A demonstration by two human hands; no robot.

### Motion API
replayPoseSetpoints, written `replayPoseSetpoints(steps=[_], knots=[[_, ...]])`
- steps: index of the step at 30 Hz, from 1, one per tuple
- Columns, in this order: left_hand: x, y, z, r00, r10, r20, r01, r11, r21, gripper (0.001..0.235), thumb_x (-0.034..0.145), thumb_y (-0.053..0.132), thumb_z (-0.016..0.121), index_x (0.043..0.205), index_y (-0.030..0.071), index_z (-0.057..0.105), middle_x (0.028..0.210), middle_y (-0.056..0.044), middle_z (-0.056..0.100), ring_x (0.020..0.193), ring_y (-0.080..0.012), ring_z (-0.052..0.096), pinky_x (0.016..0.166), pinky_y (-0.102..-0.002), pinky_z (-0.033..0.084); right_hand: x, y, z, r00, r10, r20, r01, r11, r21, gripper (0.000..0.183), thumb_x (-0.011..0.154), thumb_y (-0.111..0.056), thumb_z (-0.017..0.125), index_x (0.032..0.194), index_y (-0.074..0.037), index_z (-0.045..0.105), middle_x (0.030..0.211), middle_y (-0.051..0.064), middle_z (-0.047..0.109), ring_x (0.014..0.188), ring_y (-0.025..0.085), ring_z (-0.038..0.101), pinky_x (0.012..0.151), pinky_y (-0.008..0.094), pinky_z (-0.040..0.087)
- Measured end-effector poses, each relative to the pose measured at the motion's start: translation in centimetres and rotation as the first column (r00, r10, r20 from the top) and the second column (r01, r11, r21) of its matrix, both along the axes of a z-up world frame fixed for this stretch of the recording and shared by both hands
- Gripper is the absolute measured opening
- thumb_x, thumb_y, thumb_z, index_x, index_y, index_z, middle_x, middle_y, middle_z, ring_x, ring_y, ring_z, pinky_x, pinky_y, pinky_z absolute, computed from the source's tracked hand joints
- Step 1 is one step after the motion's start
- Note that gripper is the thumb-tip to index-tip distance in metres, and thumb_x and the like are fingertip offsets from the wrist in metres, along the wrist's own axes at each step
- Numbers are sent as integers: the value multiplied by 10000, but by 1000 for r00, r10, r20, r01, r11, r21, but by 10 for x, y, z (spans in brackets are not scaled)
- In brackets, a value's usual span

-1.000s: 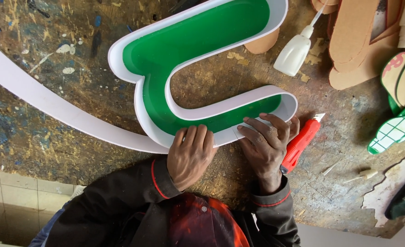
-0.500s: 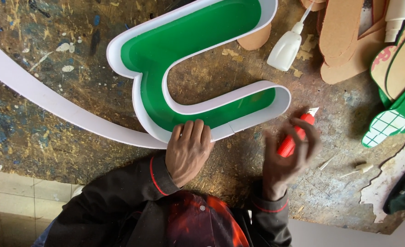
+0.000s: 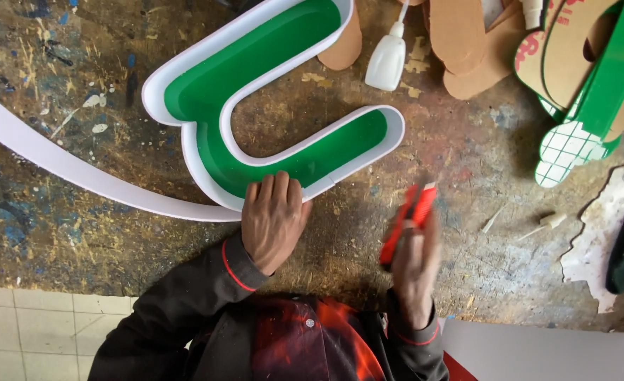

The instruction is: The person assembles a channel letter sign by applying adhesive to the inner edge of a letter-shaped frame, positioning a white plastic strip along the edge, and trimming the strip to size using a utility knife.

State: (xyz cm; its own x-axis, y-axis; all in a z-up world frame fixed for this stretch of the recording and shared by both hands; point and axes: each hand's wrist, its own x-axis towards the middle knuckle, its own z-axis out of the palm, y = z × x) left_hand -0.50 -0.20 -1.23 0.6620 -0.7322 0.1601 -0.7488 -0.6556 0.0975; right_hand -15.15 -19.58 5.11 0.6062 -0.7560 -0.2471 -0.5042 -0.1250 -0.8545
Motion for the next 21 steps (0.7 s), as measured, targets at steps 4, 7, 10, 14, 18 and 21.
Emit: replayPoseSetpoints(steps=[4, 7, 10, 14, 18, 21], knots=[[3, -2, 8, 1000, -11, -21, 12, 997, 80, 390, 988, 449, 889, 1019, 129, 669, 1008, -53, 585, 929, -241, 607, 849, -402, 499, 6, 39, 17, 944, 321, -76, -299, 929, 218, 350, 1190, -313, 481, 1369, -38, 603, 711, 35, 648, 479, 147, 568, 397, 329, 482], [2, -3, 10, 1000, 4, -3, -3, 992, 127, 439, 1009, 497, 894, 1014, 169, 603, 998, -29, 548, 921, -239, 549, 858, -408, 483, 11, 52, 16, 825, 550, -130, -544, 835, 86, 348, 1186, -261, 514, 1459, -49, 559, 836, 84, 646, 569, 254, 595, 472, 420, 459], [2, 1, 4, 1000, -5, -25, 8, 994, 107, 400, 1015, 485, 862, 1020, 144, 652, 1018, -40, 582, 938, -226, 599, 854, -404, 491, 13, 60, 4, 809, 552, -202, -566, 824, -16, 402, 1176, -301, 542, 1487, -55, 604, 988, 189, 746, 670, 345, 766, 541, 451, 585], [2, 2, 0, 998, -20, -63, 25, 997, 74, 341, 1025, 441, 821, 1042, 122, 705, 1032, -62, 617, 955, -229, 656, 835, -410, 497, 12, 60, -8, 800, 549, -240, -579, 812, -73, 444, 1175, -372, 533, 1482, -75, 653, 1006, 196, 770, 680, 329, 818, 492, 421, 628], [0, 2, -4, 998, -11, -55, 14, 998, 53, 345, 999, 429, 831, 1033, 114, 694, 1044, -64, 609, 956, -229, 654, 826, -405, 498, 8, 61, -20, 780, 567, -267, -605, 792, -84, 459, 1166, -393, 558, 1491, -81, 642, 1064, 231, 773, 750, 414, 835, 512, 488, 637], [-2, 1, -10, 999, 19, -51, -16, 999, 44, 294, 1026, 403, 825, 1038, 133, 710, 1020, -56, 633, 939, -220, 657, 839, -402, 507, 11, 62, -18, 779, 573, -255, -614, 780, -120, 419, 1163, -340, 578, 1474, -66, 642, 1075, 273, 778, 762, 502, 825, 524, 557, 630]])
